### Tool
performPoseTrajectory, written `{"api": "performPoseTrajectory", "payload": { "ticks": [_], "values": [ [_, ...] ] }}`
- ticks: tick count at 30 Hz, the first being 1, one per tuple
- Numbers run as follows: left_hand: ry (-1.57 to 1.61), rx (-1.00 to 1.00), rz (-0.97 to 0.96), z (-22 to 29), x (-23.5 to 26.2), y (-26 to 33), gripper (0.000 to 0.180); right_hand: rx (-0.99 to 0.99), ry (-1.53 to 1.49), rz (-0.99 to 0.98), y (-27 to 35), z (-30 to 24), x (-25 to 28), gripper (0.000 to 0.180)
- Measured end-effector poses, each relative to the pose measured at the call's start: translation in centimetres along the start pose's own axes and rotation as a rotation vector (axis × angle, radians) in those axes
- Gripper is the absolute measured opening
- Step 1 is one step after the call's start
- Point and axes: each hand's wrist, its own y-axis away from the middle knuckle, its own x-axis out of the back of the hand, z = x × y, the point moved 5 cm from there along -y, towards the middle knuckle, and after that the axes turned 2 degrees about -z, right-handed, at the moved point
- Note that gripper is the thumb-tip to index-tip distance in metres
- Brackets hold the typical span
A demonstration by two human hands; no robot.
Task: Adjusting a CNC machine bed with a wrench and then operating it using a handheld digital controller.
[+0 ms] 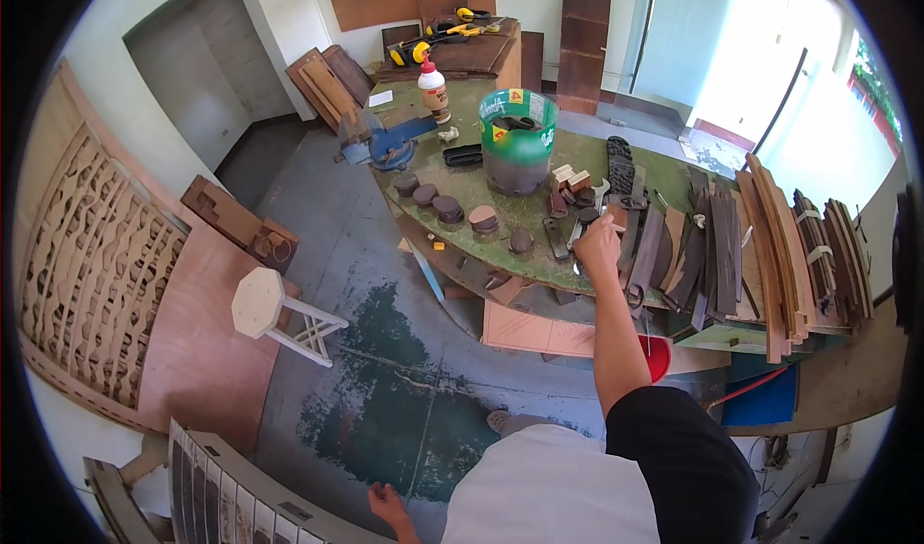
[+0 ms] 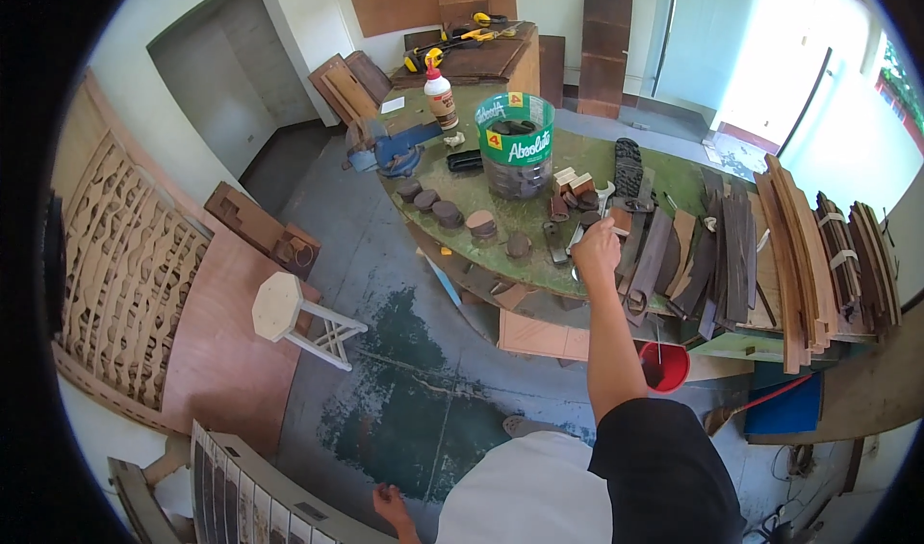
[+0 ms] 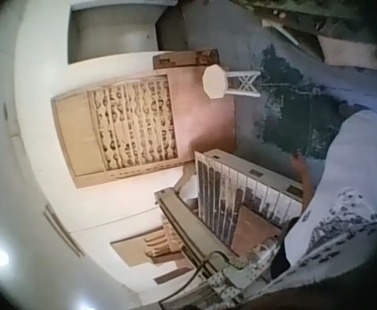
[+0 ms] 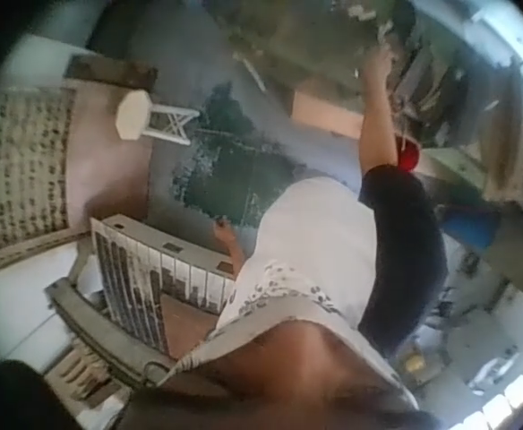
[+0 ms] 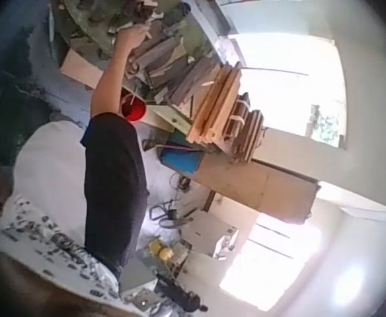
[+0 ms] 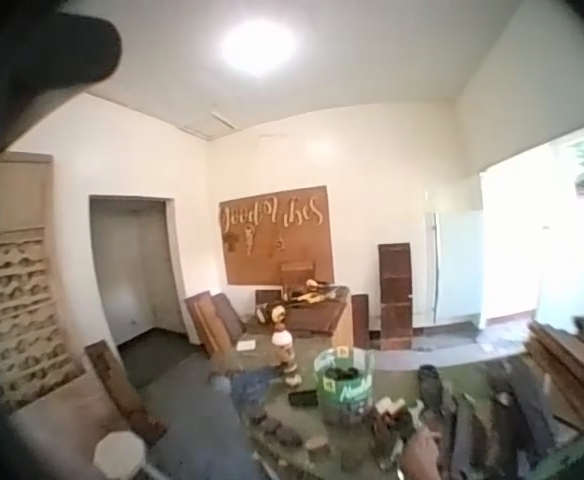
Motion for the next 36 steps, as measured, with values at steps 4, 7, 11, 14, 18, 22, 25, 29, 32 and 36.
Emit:
{"api": "performPoseTrajectory", "payload": {
  "ticks": [4, 7, 11, 14, 18, 22, 25, 29, 32, 36],
  "values": [
    [0.026, 0.113, -0.041, -3.5, -0.7, 2.5, 0.020, -0.040, -0.032, 0.045, -1.1, 0.4, -0.3, 0.038],
    [-0.271, 0.002, -0.062, -9.7, 2.2, 3.6, 0.026, 0.039, 0.014, -0.015, -3.1, 1.2, 0.6, 0.032],
    [-0.197, 0.340, -0.197, -21.9, 8.0, 5.7, 0.049, 0.132, 0.029, -0.067, -2.8, -2.2, 2.7, 0.028],
    [0.008, 0.427, -0.191, -19.9, 6.9, 8.2, 0.039, 0.051, 0.033, 0.050, -3.3, -0.4, 5.4, 0.029],
    [0.416, 0.570, -0.049, -17.9, 7.0, 11.4, 0.022, 0.169, -0.046, 0.358, -3.3, -0.7, 7.2, 0.031],
    [0.851, 0.235, 0.135, -20.4, 7.9, 14.0, 0.013, 0.564, -0.387, 0.145, 5.9, -7.1, 10.1, 0.031],
    [-0.016, 0.233, 0.060, -5.5, 7.3, 12.7, 0.030, 0.773, -0.672, -0.390, 18.6, -12.6, 7.5, 0.035],
    [0.466, 0.080, -0.223, 4.2, 6.3, 10.1, 0.033, 0.923, -0.623, -1.317, 36.4, -16.4, -1.1, 0.042],
    [0.773, 0.093, -0.171, 10.3, 9.8, 11.2, 0.034, 1.071, -0.309, -1.819, 51.1, -15.6, -5.4, 0.036],
    [1.115, 0.125, 0.124, 7.1, 14.5, 13.7, 0.029, 1.630, -0.227, -1.909, 66.0, -13.1, -7.7, 0.030]
  ]
}}
